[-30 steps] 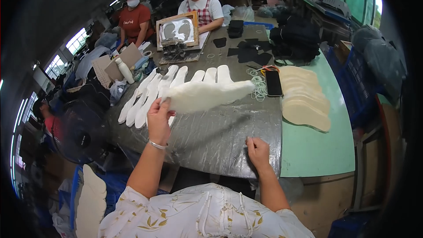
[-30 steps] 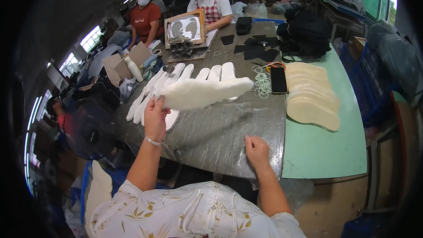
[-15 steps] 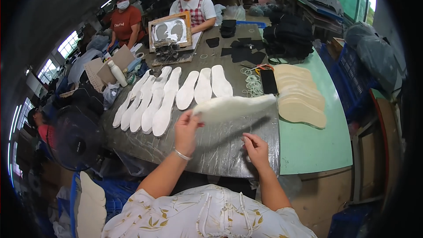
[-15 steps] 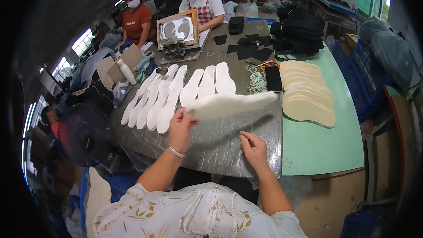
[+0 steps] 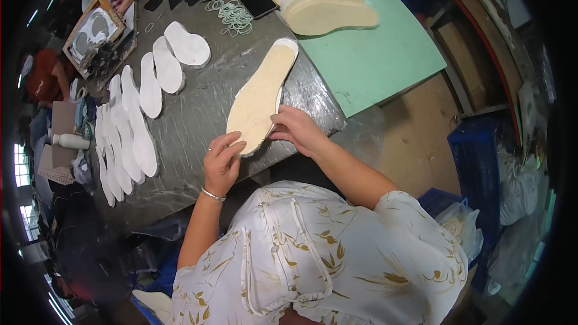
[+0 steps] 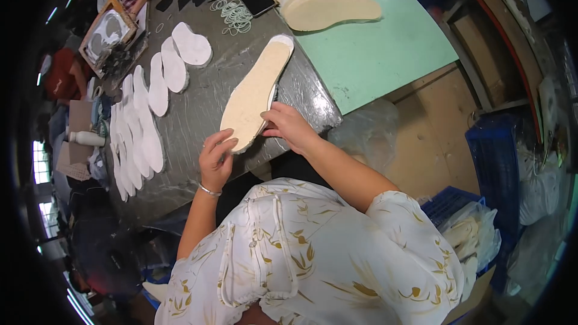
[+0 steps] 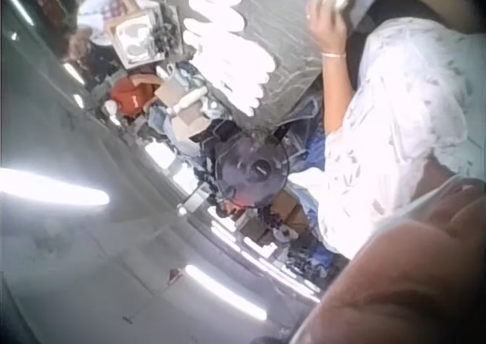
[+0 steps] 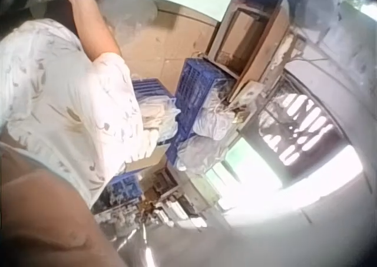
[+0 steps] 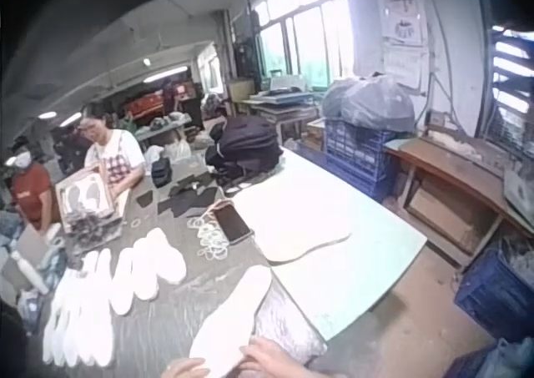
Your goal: Manually assembling shoe insoles by aligning and smoothing fluffy lining onto the insole bases.
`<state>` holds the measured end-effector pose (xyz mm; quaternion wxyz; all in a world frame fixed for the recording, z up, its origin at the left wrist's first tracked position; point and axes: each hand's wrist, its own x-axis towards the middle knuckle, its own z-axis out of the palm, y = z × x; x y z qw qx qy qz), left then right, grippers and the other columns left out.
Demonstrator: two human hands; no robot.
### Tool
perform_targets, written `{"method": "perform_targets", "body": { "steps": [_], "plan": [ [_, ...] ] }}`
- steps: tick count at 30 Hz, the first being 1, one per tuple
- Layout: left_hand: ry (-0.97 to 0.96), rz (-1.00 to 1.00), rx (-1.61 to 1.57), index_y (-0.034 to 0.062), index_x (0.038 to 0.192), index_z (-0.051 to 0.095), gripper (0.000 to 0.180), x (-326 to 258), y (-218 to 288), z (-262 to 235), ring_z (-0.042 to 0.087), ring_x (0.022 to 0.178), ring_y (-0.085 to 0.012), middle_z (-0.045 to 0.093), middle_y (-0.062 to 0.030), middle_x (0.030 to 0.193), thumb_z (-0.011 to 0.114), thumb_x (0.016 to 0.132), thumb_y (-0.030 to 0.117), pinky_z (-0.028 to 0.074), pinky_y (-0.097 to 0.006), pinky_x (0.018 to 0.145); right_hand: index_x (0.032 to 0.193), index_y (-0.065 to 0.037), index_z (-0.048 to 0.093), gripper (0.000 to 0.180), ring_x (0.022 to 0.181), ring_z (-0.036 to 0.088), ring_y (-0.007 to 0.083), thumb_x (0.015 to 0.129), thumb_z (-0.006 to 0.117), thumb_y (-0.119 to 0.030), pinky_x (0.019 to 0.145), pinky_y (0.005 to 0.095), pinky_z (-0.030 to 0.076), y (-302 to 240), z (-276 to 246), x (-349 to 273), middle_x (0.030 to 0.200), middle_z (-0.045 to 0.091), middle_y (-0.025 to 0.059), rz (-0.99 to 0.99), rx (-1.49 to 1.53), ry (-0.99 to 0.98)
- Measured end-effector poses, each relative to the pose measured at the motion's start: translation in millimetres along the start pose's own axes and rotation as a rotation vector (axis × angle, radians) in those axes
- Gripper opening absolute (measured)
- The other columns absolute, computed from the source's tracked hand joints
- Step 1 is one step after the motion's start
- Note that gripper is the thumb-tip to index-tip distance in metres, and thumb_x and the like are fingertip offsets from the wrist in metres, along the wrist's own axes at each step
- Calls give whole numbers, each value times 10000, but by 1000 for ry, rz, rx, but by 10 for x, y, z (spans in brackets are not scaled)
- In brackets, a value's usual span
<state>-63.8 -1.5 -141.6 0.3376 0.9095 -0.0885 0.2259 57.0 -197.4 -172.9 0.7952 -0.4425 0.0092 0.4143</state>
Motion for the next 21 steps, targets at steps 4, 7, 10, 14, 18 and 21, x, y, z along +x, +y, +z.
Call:
{"method": "perform_targets", "body": {
  "steps": [4, 7, 10, 14, 18, 21],
  "plan": [
    [-45, 1, 12, 48, 968, 694, 346, -113, -40, -9, 634, 1039, -303, 668, -134, 1119, 592, 691, -133, 503, -376, 883, 1205, 9, 560, 304, 1007, 640, 177, 926, 547, -113, 881, 330, 518, -7, -7, 23, 1111, 646, 100, -73, 117, 29],
    [-54, -1, 11, 48, 969, 695, 341, -171, -47, -27, 634, 1037, -308, 668, -137, 1119, 596, 695, -128, 502, -378, 887, 1205, 8, 557, 298, 1007, 645, 185, 929, 544, -104, 880, 335, 523, -7, -24, 65, 1113, 646, 102, -66, 137, 37],
    [-51, -6, 19, 45, 968, 696, 334, -217, -42, -39, 641, 999, -323, 673, -142, 1102, 618, 691, -124, 506, -381, 865, 1196, 2, 557, 287, 980, 650, 182, 926, 545, -94, 853, 331, 533, -9, 10, 78, 1092, 647, 100, -34, 117, 45],
    [-74, 37, 51, 52, 964, 697, 310, -218, -58, -66, 639, 1008, -323, 674, -139, 1105, 639, 707, -111, 507, -391, 875, 1261, -3, 520, 349, 976, 648, 181, 919, 538, -67, 853, 334, 537, -88, 61, 51, 1112, 637, 105, -8, 98, 48],
    [-92, 180, 217, 53, 964, 697, 273, -176, -74, -74, 642, 940, -338, 674, -129, 1079, 697, 714, -55, 532, -405, 814, 1411, -36, 377, 528, 1020, 631, 177, 912, 547, -4, 874, 328, 522, -77, 35, 73, 1171, 629, 107, -45, 161, 30],
    [-40, 314, 313, 58, 944, 707, 310, -169, -65, -117, 643, 922, -287, 673, -84, 1100, 725, 651, -40, 546, -372, 775, 1430, -56, 344, 546, 1014, 610, 145, 926, 545, -3, 869, 294, 488, -45, 15, 77, 1177, 626, 90, -163, 136, -87]
  ]
}}
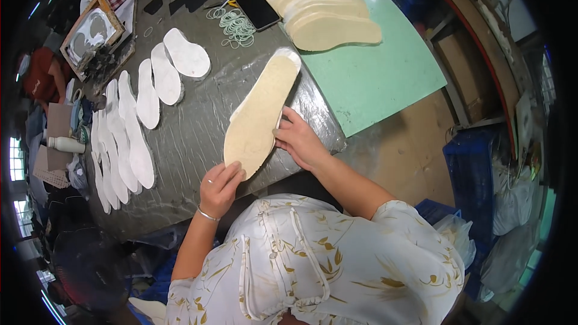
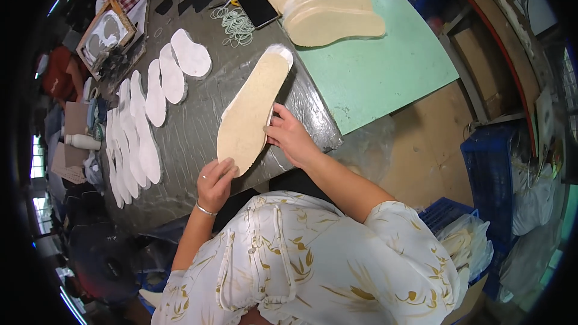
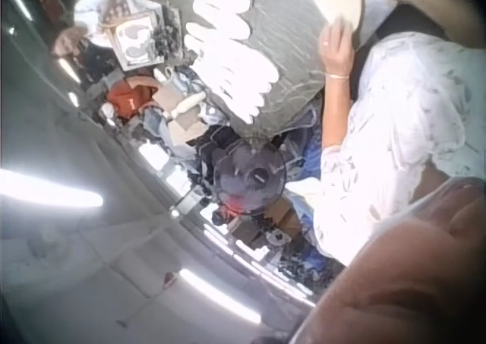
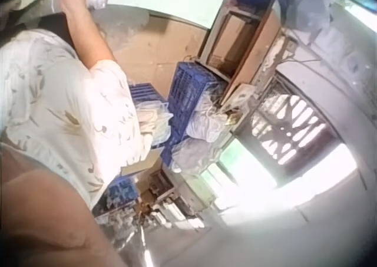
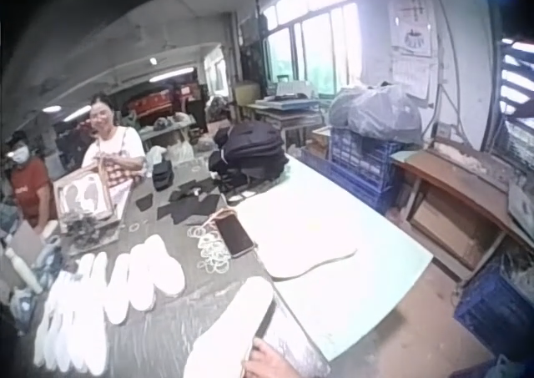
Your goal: Manually assembling shoe insoles by aligning and smoothing fluffy lining onto the insole bases.
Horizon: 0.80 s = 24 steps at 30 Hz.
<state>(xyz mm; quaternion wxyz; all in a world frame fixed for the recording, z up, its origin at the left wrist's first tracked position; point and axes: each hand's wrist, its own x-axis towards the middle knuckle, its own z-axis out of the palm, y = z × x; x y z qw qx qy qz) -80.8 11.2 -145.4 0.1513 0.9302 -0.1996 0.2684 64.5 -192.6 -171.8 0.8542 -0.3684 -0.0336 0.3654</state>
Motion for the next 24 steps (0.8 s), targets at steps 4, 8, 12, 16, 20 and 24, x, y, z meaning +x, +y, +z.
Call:
{"method": "perform_targets", "body": {
  "steps": [4, 8, 12, 16, 20, 24],
  "plan": [
    [-10, 83, 57, 69, 973, 728, 296, -40, -23, -38, 631, 975, -265, 665, -51, 1130, 697, 682, 22, 545, -355, 784, 1406, -67, 363, 515, 1034, 597, 138, 927, 540, -1, 887, 287, 472, -13, -1, 6, 1182, 622, 85, -64, 28, -86],
    [-28, 123, 88, 63, 1005, 731, 303, -26, -27, -94, 608, 1018, -251, 646, -44, 1167, 680, 706, 51, 529, -346, 803, 1390, -77, 375, 501, 1062, 592, 149, 923, 533, 17, 912, 288, 469, -48, 45, 34, 1198, 610, 91, -81, 54, -134],
    [-17, 125, 68, 65, 1009, 730, 298, -21, -38, -107, 603, 1021, -254, 643, -46, 1171, 676, 717, 53, 524, -345, 802, 1386, -71, 381, 504, 1092, 589, 167, 916, 530, 35, 941, 302, 467, -66, 89, 48, 1211, 604, 105, -99, 58, -133],
    [-3, 142, 63, 60, 999, 726, 271, -2, -34, -62, 605, 1020, -258, 638, -56, 1183, 671, 734, 44, 522, -348, 804, 1389, -66, 380, 504, 1103, 587, 167, 918, 534, 24, 944, 305, 470, -109, 83, 12, 1212, 605, 97, -120, 36, -119],
    [7, 118, 13, 60, 1019, 712, 335, 89, 2, -14, 589, 1086, -291, 622, -90, 1187, 674, 700, -36, 511, -379, 858, 1426, -102, 356, 554, 1095, 592, 179, 920, 559, -6, 925, 347, 495, -156, 14, 23, 1229, 591, 75, -108, -6, -117],
    [93, -97, -98, 42, 1225, 597, 533, 215, 70, 33, 515, 1229, -394, 486, -215, 1344, 609, 706, -74, 447, -449, 1015, 1390, -61, 375, 507, 1041, 611, 173, 919, 552, 1, 853, 324, 525, -503, -26, 23, 1177, 603, 81, -275, 105, -19]
  ]
}}
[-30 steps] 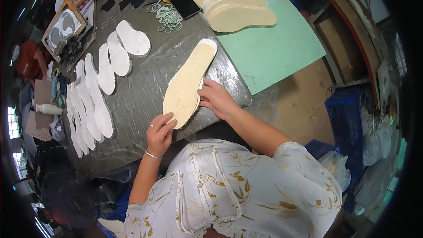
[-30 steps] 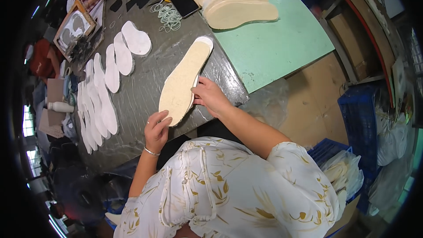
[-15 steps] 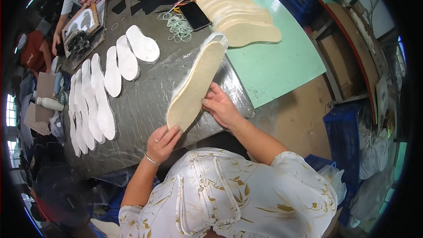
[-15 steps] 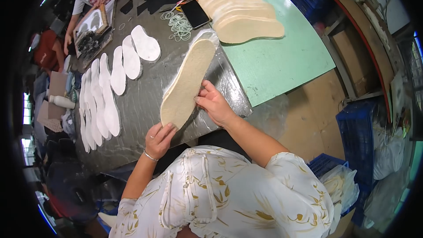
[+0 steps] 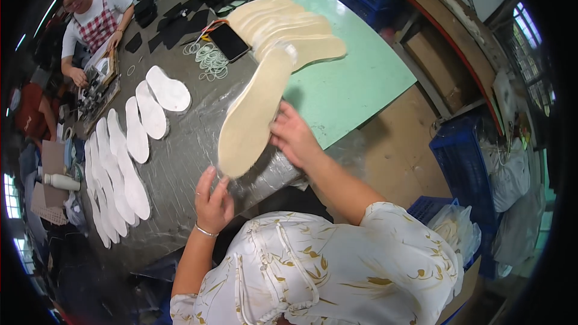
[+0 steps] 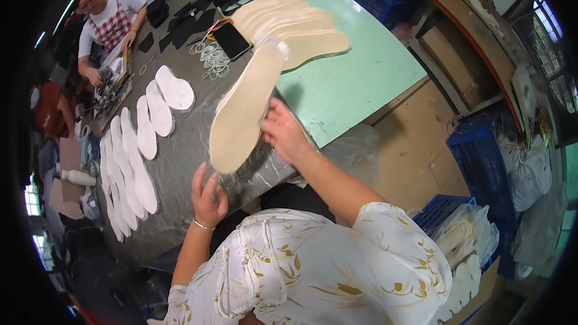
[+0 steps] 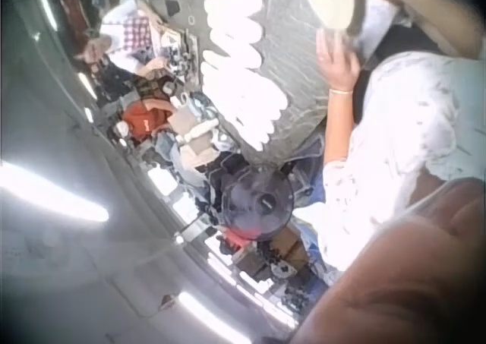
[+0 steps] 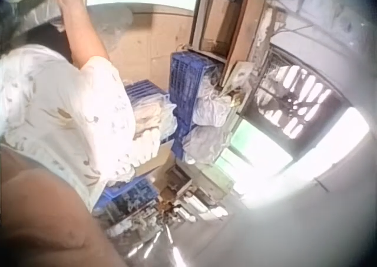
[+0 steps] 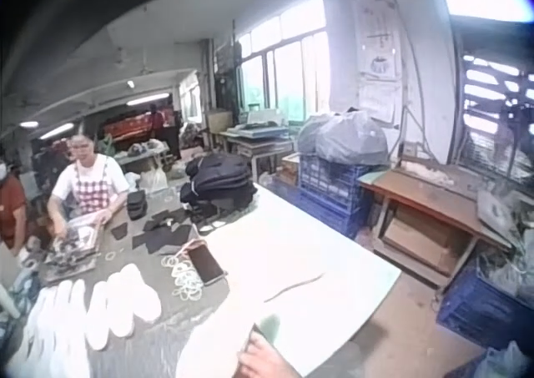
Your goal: Manually assembling shoe insoles by aligning and smoothing fluffy lining onto the insole bases.
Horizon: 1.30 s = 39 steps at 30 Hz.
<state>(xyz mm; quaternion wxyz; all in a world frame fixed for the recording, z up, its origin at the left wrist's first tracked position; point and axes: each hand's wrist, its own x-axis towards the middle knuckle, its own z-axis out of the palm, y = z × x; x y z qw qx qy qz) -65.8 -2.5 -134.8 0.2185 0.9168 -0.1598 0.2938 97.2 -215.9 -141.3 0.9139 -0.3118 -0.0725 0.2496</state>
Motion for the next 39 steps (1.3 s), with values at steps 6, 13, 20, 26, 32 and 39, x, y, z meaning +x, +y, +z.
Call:
{"method": "perform_targets", "body": {
  "steps": [6, 13, 20, 26, 32, 39],
  "plan": [
    [10, -97, -48, 28, 1248, 560, 503, 79, 49, 89, 507, 1234, -397, 475, -224, 1362, 626, 752, -26, 440, -443, 1016, 1439, -18, 317, 608, 1055, 606, 215, 898, 591, -61, 857, 342, 521, -846, -383, 593, 1191, 593, 135, -162, -200, 293],
    [-90, -289, -106, 4, 1247, 557, 460, -232, 82, 129, 560, 1152, -377, 487, -224, 1357, 622, 792, -16, 478, -410, 963, 1337, -24, 499, 554, 849, 646, 221, 825, 664, -156, 805, 354, 523, -652, -1704, 801, 1168, 592, 198, -322, -1287, 645],
    [-64, -375, -138, 16, 1228, 576, 441, -352, 84, 233, 561, 1161, -382, 525, -216, 1319, 630, 791, -5, 472, -414, 975, 1119, -38, 659, 297, 786, 659, 226, 846, 669, -155, 743, 345, 530, -621, -1272, 988, 1014, 674, 148, -406, -1448, 465],
    [19, -445, -185, 32, 1174, 605, 403, -307, 17, 197, 598, 1095, -367, 588, -187, 1240, 643, 774, 21, 492, -410, 928, 960, -20, 706, 171, 720, 665, 243, 854, 678, -152, 685, 339, 532, -230, -638, 1121, 890, 694, 139, -480, -1383, 161],
    [46, -515, -269, 34, 1178, 609, 407, -362, -42, 89, 585, 1118, -364, 581, -185, 1254, 650, 774, 5, 481, -406, 943, 1058, -16, 671, 278, 810, 682, 293, 841, 692, -190, 731, 377, 526, 532, 337, 1490, 967, 675, 172, -313, -1507, -268],
    [192, -593, -259, 19, 1187, 598, 430, -624, -58, -223, 580, 1138, -356, 576, -189, 1269, 668, 764, 4, 478, -396, 954, 940, -68, 650, 158, 802, 646, 332, 810, 688, -149, 706, 429, 517, 1138, 836, 1671, 900, 641, 119, -480, -1705, -462]
  ]
}}
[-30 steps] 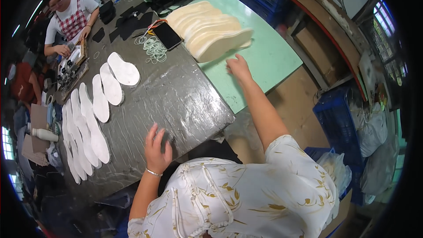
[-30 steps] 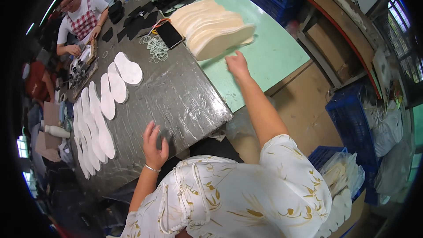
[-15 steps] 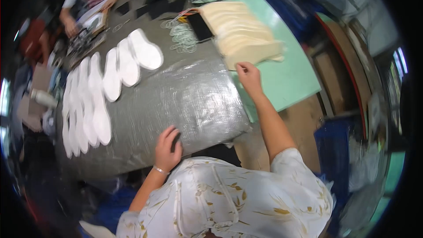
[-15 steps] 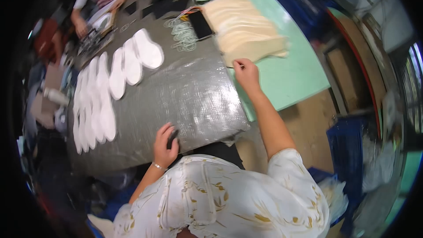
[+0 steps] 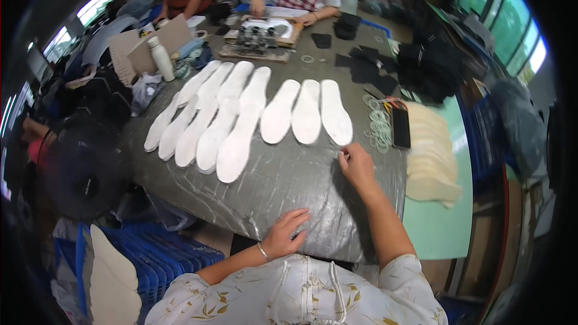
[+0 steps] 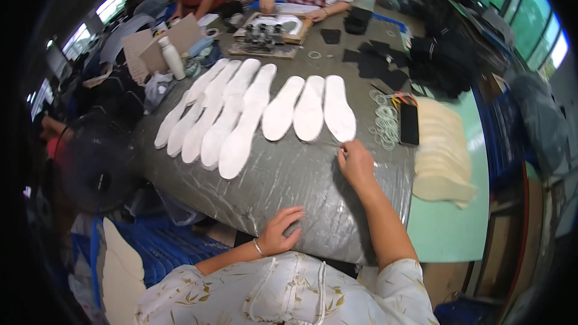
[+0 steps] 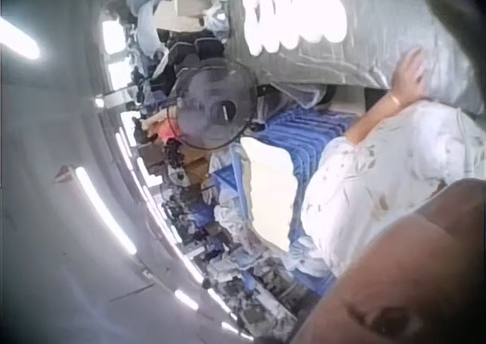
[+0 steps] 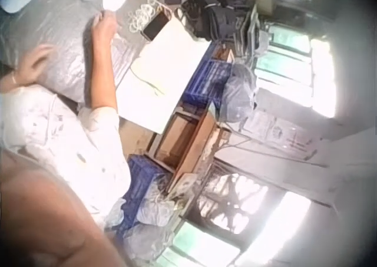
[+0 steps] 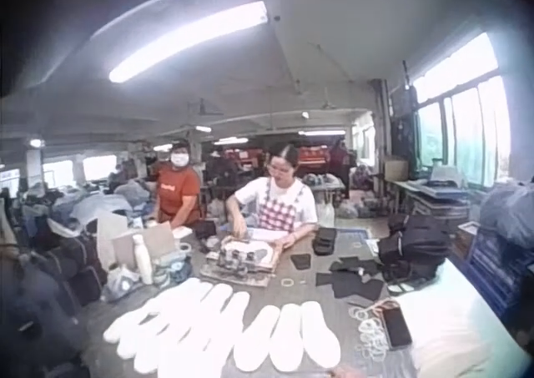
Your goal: Manually assembling shoe insoles by aligning and smoothing fluffy lining onto the insole bases.
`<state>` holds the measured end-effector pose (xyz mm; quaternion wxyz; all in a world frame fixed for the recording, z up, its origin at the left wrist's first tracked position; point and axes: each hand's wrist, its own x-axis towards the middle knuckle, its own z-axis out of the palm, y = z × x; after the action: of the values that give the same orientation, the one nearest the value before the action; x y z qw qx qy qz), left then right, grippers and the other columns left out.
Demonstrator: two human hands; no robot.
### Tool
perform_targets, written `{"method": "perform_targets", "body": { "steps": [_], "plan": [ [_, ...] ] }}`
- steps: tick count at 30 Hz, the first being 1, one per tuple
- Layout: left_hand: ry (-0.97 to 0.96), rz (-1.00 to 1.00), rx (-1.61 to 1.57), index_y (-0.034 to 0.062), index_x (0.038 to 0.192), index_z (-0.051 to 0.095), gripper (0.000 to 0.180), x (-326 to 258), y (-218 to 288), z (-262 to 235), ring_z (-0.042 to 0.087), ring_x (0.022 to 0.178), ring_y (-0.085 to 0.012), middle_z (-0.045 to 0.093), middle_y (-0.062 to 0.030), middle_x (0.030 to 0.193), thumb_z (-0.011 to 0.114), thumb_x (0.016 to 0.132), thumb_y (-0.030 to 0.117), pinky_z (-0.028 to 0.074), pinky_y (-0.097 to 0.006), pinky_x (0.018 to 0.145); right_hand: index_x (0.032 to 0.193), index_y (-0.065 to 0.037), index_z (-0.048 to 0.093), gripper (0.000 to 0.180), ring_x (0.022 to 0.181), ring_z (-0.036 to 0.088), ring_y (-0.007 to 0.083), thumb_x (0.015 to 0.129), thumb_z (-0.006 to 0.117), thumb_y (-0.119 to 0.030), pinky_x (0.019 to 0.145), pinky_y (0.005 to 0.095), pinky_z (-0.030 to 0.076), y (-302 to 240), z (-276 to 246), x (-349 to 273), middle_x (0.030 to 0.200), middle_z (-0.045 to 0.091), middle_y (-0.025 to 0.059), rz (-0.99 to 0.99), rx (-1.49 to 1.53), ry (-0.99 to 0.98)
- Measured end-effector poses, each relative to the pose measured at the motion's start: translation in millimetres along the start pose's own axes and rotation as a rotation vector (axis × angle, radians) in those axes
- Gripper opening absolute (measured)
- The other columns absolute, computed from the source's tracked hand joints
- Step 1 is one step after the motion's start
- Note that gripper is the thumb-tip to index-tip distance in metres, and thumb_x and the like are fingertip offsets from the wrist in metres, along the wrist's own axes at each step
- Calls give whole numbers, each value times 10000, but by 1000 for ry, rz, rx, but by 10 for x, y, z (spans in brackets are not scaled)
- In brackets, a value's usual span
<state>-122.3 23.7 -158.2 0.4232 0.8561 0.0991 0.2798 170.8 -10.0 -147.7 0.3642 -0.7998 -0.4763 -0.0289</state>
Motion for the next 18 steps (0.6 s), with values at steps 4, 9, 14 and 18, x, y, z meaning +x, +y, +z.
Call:
{"method": "perform_targets", "body": {
  "steps": [4, 9, 14, 18],
  "plan": [
    [137, -70, 85, 25, 1195, 599, 425, -69, -255, -365, 579, 1140, -356, 587, -191, 1249, 659, 774, 26, 475, -398, 960, 953, -77, 642, 195, 857, 646, 321, 795, 714, -168, 703, 436, 521, -62, 135, 123, 929, 639, 111, -11, -223, -53],
    [239, -65, 156, 0, 1176, 597, 407, -64, -462, -533, 581, 1108, -375, 588, -198, 1225, 631, 771, 8, 473, -407, 954, 843, -64, 619, 102, 816, 650, 328, 804, 641, -156, 680, 442, 536, 177, 337, 418, 883, 624, 127, -113, -405, -6],
    [228, -68, 134, -21, 1181, 588, 426, -38, -537, -529, 575, 1134, -369, 582, -213, 1235, 620, 756, -28, 451, -412, 987, 786, -49, 616, 96, 783, 655, 331, 801, 621, -144, 651, 449, 537, 168, 363, 503, 844, 629, 129, -127, -434, -49],
    [207, -47, 139, -22, 1180, 588, 427, -18, -480, -548, 574, 1132, -376, 581, -215, 1235, 616, 754, -24, 451, -419, 986, 747, -40, 614, 82, 723, 658, 335, 774, 612, -118, 627, 446, 538, 308, 359, 533, 801, 629, 143, -162, -484, -6]
  ]
}}
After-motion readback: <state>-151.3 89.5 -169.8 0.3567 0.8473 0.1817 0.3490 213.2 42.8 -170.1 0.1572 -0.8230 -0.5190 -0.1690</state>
